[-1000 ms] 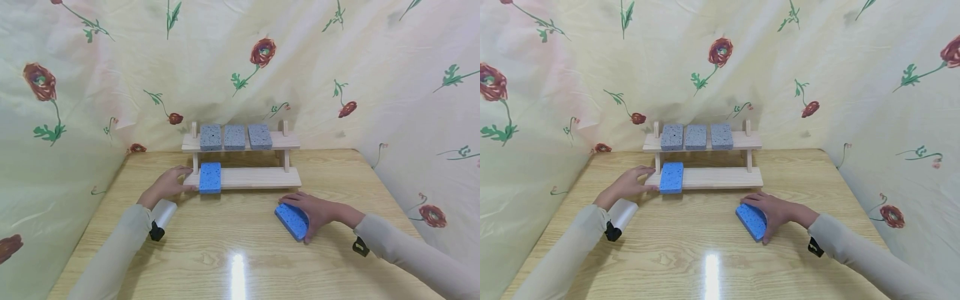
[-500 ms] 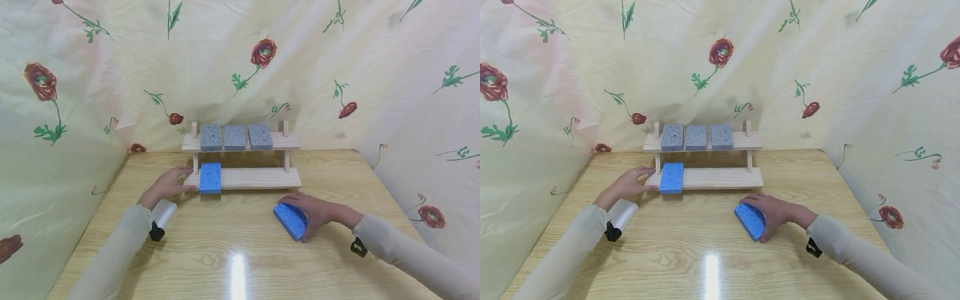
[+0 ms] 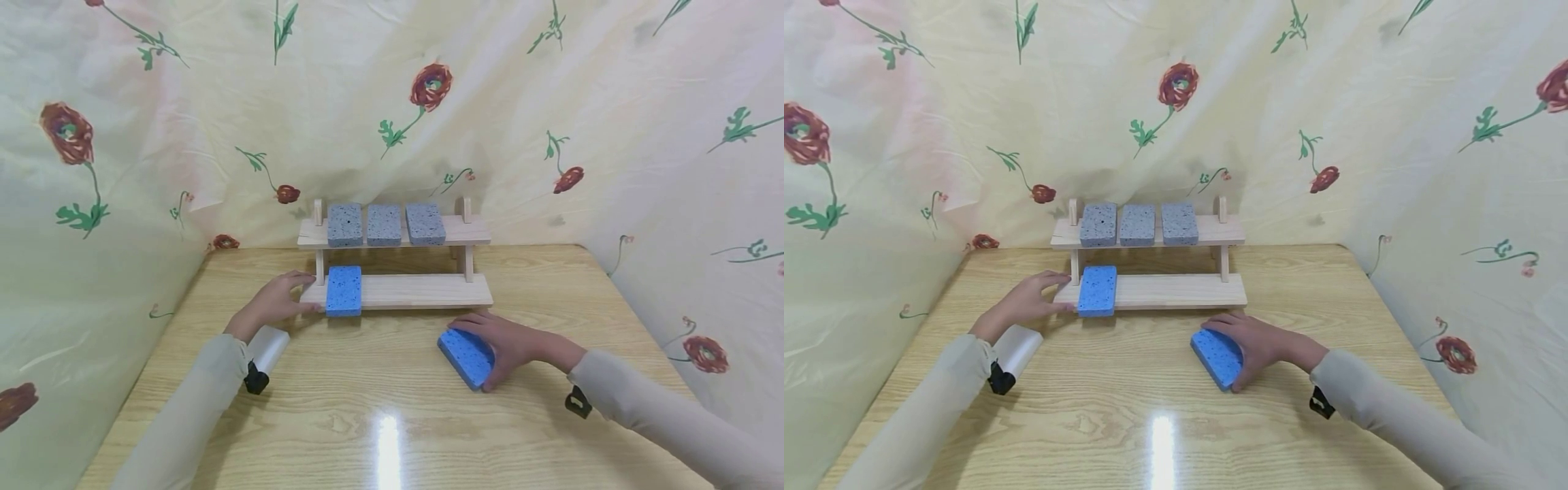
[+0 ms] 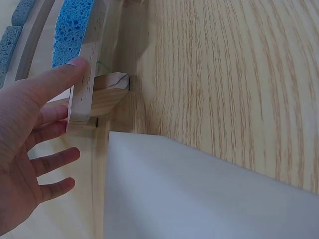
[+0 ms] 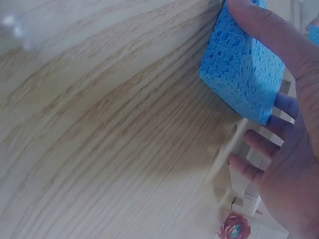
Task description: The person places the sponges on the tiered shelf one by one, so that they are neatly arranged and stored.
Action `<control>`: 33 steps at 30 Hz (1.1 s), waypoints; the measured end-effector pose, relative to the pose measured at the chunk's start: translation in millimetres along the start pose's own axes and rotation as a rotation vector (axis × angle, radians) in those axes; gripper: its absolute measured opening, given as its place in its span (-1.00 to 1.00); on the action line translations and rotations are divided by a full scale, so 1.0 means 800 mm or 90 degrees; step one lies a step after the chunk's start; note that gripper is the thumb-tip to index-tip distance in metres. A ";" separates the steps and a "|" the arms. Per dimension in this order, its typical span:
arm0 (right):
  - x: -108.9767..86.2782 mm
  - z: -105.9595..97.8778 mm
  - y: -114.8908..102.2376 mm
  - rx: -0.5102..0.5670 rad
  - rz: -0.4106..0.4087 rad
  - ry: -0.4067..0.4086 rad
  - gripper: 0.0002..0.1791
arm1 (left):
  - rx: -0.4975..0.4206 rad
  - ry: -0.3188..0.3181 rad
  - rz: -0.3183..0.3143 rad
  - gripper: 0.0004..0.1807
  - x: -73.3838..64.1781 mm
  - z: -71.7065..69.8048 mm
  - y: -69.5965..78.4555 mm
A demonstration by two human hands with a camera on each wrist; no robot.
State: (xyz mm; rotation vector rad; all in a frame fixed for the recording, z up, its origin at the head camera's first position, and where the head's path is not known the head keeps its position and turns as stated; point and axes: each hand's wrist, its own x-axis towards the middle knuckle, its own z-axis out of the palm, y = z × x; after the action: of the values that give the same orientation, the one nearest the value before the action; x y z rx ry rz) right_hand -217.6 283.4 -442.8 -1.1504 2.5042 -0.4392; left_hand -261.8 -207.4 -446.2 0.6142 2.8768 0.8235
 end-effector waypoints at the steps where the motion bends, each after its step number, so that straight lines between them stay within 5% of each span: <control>1: 0.001 0.000 0.000 0.002 -0.001 0.002 0.33 | 0.000 0.000 -0.001 -0.22 0.000 0.000 0.000; 33: 0.030 0.000 -0.027 -0.010 -0.014 0.082 0.31 | -0.007 -0.004 -0.017 -0.20 -0.001 0.000 0.000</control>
State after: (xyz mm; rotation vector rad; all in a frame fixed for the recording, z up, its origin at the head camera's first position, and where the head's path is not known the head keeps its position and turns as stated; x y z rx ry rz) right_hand -217.9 251.5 -438.0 -1.1916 2.6107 -0.5151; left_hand -261.1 -207.3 -446.4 0.5741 2.8659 0.8322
